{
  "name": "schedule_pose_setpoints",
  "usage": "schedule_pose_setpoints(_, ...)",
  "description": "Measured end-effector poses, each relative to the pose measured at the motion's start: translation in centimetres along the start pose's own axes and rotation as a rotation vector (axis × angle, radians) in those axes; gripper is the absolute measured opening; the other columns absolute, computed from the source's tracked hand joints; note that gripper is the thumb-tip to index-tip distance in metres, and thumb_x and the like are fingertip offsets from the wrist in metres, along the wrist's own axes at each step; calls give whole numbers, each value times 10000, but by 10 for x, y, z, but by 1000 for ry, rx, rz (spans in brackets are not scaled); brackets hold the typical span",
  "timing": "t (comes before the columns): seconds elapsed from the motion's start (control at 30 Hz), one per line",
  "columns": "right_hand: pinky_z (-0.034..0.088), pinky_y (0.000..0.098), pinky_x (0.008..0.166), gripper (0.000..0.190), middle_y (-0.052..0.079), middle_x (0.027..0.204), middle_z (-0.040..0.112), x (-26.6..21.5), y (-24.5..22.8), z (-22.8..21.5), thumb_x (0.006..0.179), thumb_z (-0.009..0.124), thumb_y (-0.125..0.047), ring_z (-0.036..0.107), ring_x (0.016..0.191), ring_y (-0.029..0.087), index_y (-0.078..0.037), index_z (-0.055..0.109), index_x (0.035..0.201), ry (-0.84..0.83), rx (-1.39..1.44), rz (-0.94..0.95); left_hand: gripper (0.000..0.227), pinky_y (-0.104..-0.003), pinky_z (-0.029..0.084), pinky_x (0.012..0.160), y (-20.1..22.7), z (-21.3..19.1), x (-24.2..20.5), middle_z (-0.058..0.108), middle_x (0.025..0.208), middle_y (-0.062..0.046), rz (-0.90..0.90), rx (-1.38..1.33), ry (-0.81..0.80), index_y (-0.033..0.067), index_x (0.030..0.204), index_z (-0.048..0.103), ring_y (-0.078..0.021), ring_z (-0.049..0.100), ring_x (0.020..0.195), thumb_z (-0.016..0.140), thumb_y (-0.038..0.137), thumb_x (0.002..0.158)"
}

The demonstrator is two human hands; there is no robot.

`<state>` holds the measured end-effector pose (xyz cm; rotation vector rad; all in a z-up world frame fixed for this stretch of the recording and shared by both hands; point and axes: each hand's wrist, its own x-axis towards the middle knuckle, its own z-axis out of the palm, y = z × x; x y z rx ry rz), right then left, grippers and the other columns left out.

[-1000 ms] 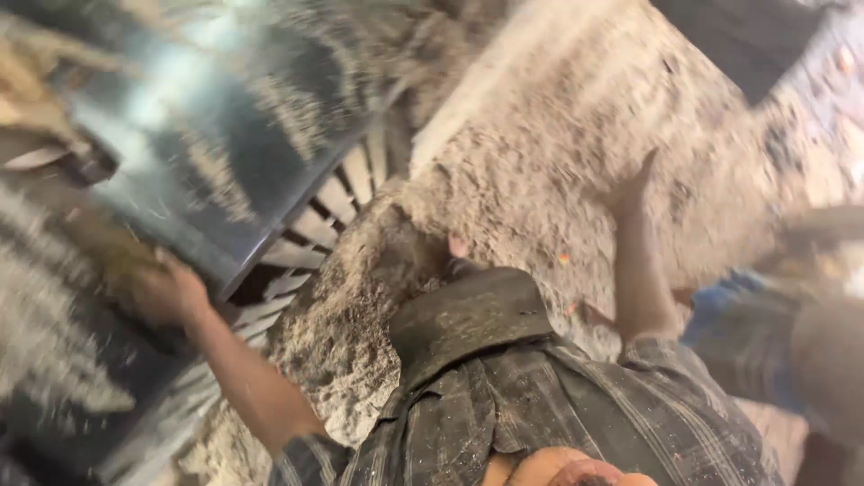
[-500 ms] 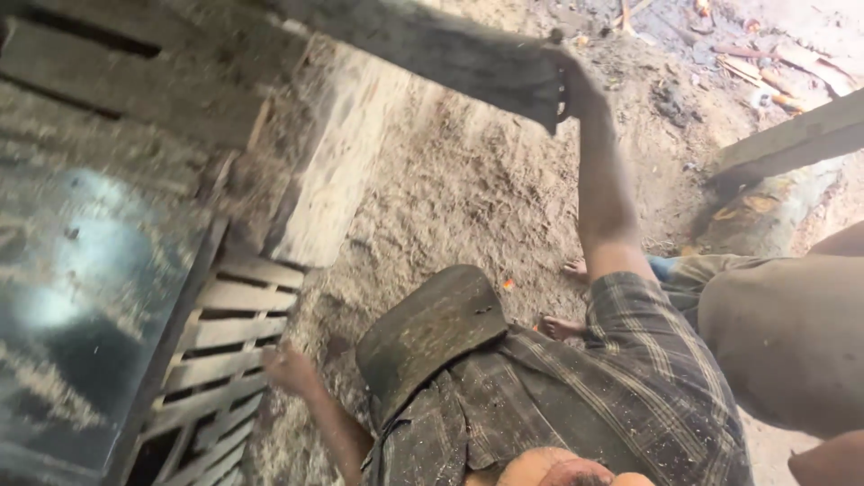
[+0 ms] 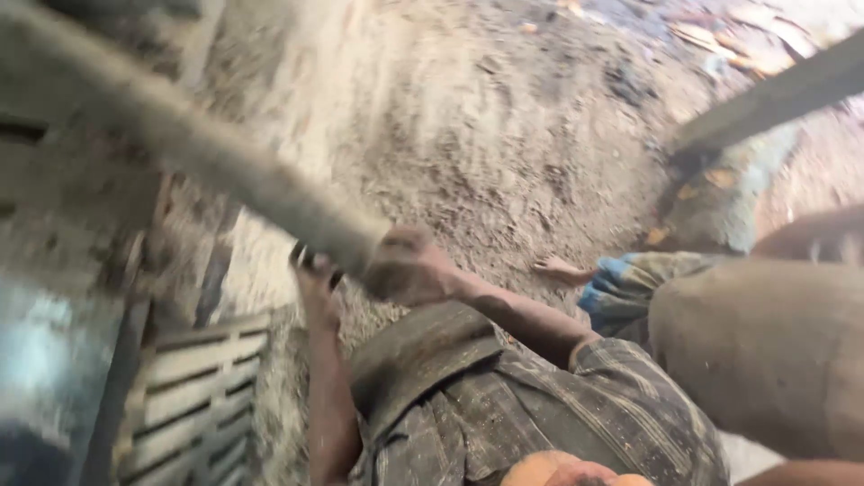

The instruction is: The person feeds a log into a saw, removes the cut pieces, and clears sawdust from the machine by hand. They then apply a dark liquid to the machinery with a brush and place a metal guide onto the work surface.

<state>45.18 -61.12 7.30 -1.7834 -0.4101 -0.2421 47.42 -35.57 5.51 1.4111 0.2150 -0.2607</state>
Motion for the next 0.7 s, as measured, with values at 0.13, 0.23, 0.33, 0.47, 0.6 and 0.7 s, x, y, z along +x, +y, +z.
schedule_pose_setpoints(0.13,426,534,1074,760,269,1441,545,-18,-12,5,812,806,-417,510,1318,366,-22,566,1415,-398,-43,2,1187,-504,406,1165,-14,-43,-17,367,1616,-234,37,195,138,50,1607,185,-394,456,1426,816,631,787)
schedule_pose_setpoints(0.23,556,464,1032,824,213,1482,528,-8,29,26,879,696,-477,577,1290,321,-127,410,1569,-340,204,612,1195,-495,427,1107,2,-78,-48,269,1630,-261,-106,422,264,40,1635,110,-384,419,1418,783,576,805)
schedule_pose_setpoints(0.33,493,480,1082,866,200,1490,546,-14,87,58,894,600,-607,576,1319,309,-139,388,1591,-512,78,748,1054,-512,368,1176,44,-67,-86,341,1680,-210,-330,768,266,103,1644,267,-367,376,1504,804,550,855)
schedule_pose_setpoints(0.47,453,467,1148,916,247,1554,496,-39,182,108,997,443,-710,534,1379,344,-7,405,1582,-523,968,1091,1225,-545,395,1180,86,-12,-103,412,1589,-284,-183,654,253,108,1678,206,-433,449,1432,762,677,747)
schedule_pose_setpoints(0.6,453,505,1152,953,233,1567,458,-3,158,97,961,411,-743,517,1392,358,-28,365,1590,-640,1090,925,1470,-633,108,1246,4,32,-80,-62,1594,-360,-30,1191,116,96,1589,35,-523,-49,1496,880,793,609)
schedule_pose_setpoints(0.7,434,523,1159,1017,240,1579,428,25,131,95,905,483,-745,482,1410,370,-21,313,1598,-762,1066,892,1421,-612,161,1269,-72,10,-75,-158,1708,-290,377,869,340,161,1672,49,-486,-76,1596,863,744,664)
